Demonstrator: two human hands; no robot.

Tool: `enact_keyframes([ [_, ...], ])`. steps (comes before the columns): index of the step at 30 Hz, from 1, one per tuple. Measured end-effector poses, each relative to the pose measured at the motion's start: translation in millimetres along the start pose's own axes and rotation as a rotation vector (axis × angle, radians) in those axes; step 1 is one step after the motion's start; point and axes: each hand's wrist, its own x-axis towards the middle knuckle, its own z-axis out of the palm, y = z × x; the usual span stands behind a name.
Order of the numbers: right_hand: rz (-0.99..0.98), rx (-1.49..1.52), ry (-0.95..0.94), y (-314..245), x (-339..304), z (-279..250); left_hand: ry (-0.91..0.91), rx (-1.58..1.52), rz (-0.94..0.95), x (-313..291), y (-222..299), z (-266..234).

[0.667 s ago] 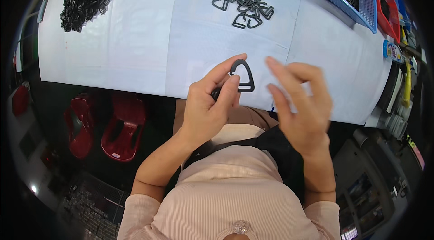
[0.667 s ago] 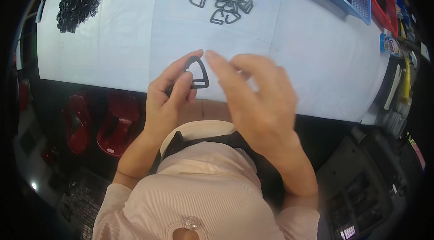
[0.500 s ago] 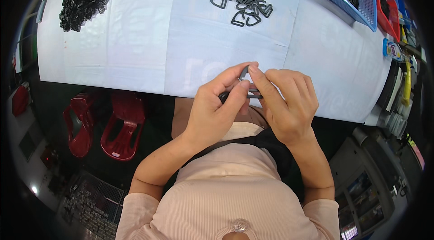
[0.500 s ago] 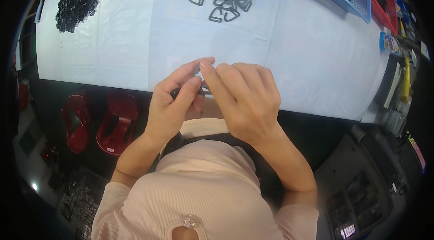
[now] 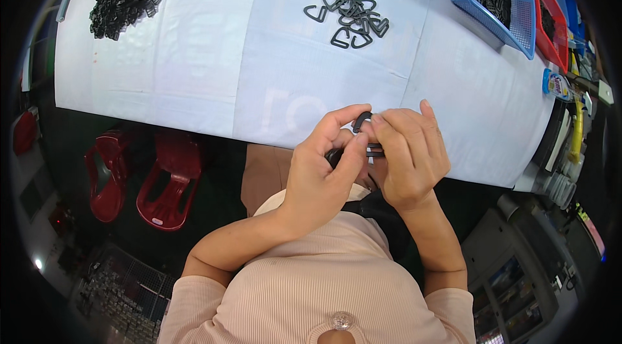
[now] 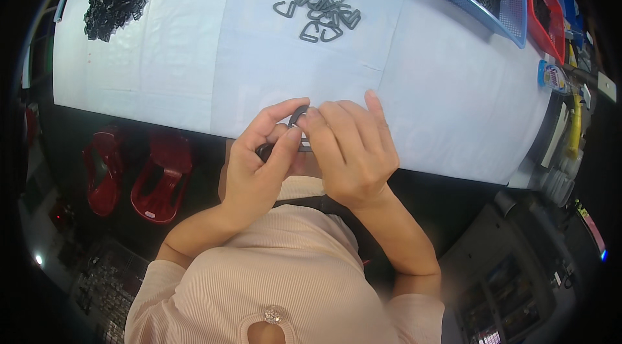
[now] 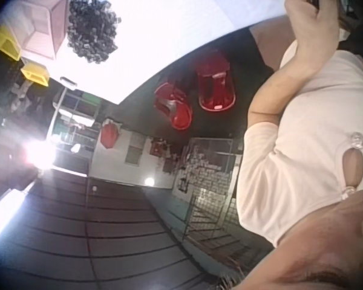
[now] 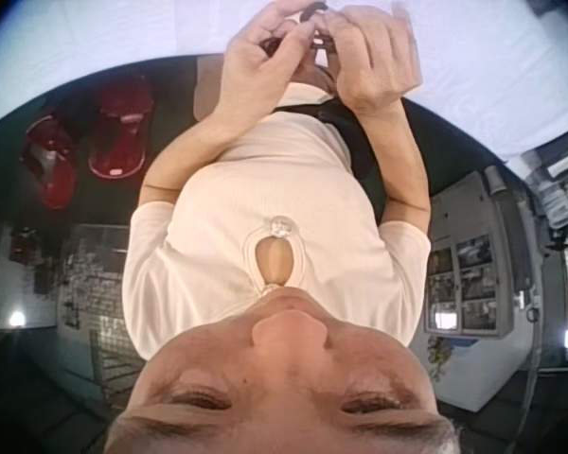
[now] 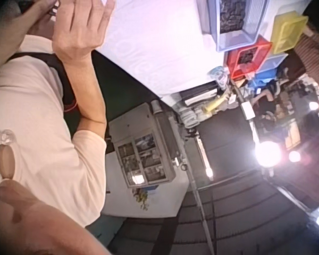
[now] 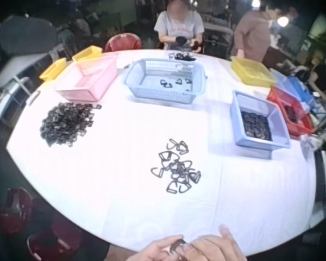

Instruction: The person assembles small black plastic buckles by hand at a white table. They pick up two buckle halves, interlock them, and place the completed unit into a blue basket. The process is repeated continuously with multiple buckle halves.

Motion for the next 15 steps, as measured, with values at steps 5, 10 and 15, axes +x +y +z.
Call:
enact_keyframes([
  [5, 0.019, 0.010, -0.062, 2, -3, 6, 0.046, 0.052, 0.065, -1, -14, 3],
  [10, 0.026, 0.062, -0.048, 6, -3, 1, 0.009, 0.014, 0.001, 2, -10, 1],
  [15, 0.317, 0.014, -0.023, 8, -6, 6, 0.012, 0.261, 0.230, 14, -11, -11],
])
